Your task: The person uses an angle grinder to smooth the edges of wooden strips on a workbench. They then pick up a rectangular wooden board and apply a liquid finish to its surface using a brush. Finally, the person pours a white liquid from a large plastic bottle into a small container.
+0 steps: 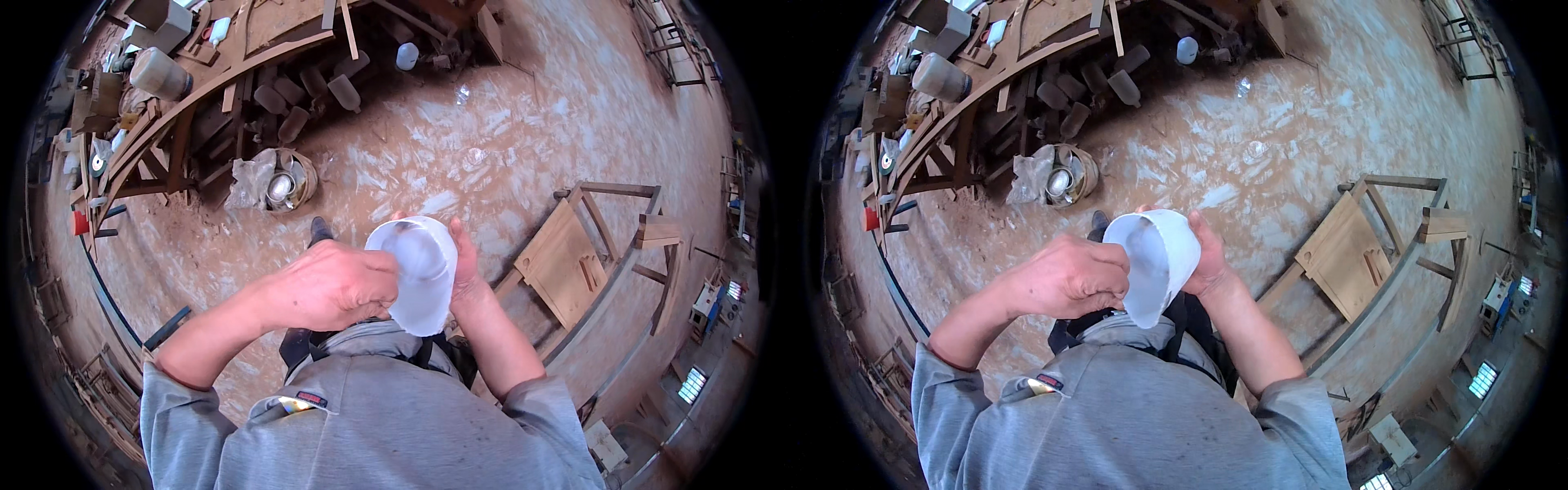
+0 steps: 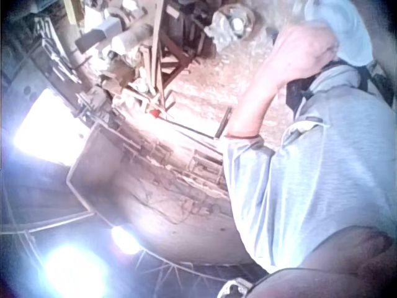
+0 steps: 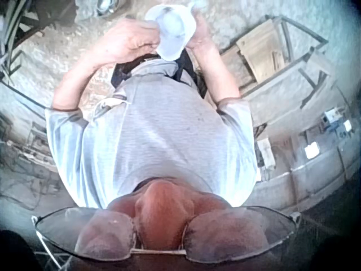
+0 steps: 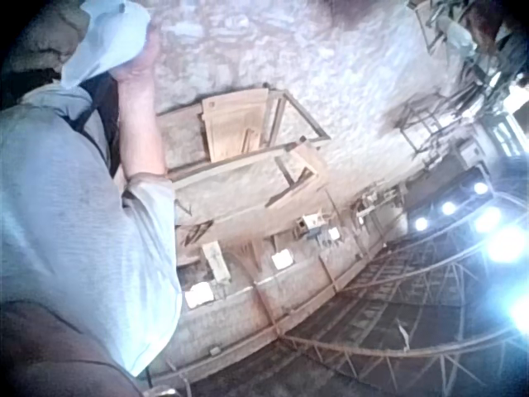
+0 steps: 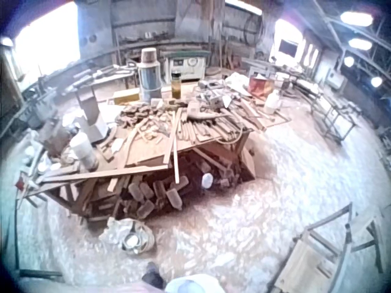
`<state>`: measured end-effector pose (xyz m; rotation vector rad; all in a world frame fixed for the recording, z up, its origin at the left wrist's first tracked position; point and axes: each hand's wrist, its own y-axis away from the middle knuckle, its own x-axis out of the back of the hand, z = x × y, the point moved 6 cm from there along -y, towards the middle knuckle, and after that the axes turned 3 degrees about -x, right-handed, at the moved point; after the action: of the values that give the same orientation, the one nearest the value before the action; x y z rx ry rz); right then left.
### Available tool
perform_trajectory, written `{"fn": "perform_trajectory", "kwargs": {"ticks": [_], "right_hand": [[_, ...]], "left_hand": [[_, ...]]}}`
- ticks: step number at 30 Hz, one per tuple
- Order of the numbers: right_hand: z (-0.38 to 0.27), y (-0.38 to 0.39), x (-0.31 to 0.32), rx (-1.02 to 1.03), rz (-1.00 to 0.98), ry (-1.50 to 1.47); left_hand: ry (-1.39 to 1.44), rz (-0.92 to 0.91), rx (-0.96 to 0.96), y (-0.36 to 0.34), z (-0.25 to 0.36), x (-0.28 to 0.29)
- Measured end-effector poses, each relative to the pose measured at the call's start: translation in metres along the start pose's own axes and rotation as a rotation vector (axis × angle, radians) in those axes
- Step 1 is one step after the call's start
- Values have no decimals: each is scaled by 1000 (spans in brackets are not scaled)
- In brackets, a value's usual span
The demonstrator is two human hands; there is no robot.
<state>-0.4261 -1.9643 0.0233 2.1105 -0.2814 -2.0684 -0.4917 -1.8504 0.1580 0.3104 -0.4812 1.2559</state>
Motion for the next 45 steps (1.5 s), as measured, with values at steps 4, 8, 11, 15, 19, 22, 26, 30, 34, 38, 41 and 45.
{"fn": "perform_trajectory", "kwargs": {"ticks": [4, 8, 11, 15, 19, 22, 26, 30, 34, 38, 41, 45], "right_hand": [[-9, -3, 12, 25, 59, 185], [-43, -12, 3, 77, 98, 288], [-65, -25, -4, 117, 138, 244], [-82, -47, -10, 181, 310, 203], [-86, -93, -19, 64, 306, 200], [-85, -133, -29, -3, 300, 184], [-86, -177, -34, -38, 373, 204], [-81, -214, -48, -91, 591, 214], [-82, -234, -40, -158, 297, 106], [-90, -245, -40, -143, 489, 283], [-103, -251, -29, -117, 397, 360], [-137, -266, -21, -44, 426, 469]], "left_hand": [[136, -18, -33, 10, 1, -3], [-61, -66, 49, 24, 6, 6], [-353, 126, 268, 61, -49, 33], [-448, 456, 779, 159, -180, 37], [-478, 418, 1283, 259, -267, 11], [-433, 214, 1575, 287, -278, 13], [-630, 478, 1354, 266, -262, 49], [-139, 749, 1025, 181, -214, 107], [643, 867, 798, 93, -187, 133], [506, 740, 774, 46, -192, 153], [395, 857, 755, 29, -202, 163], [79, 727, 906, 8, -221, 188]]}}
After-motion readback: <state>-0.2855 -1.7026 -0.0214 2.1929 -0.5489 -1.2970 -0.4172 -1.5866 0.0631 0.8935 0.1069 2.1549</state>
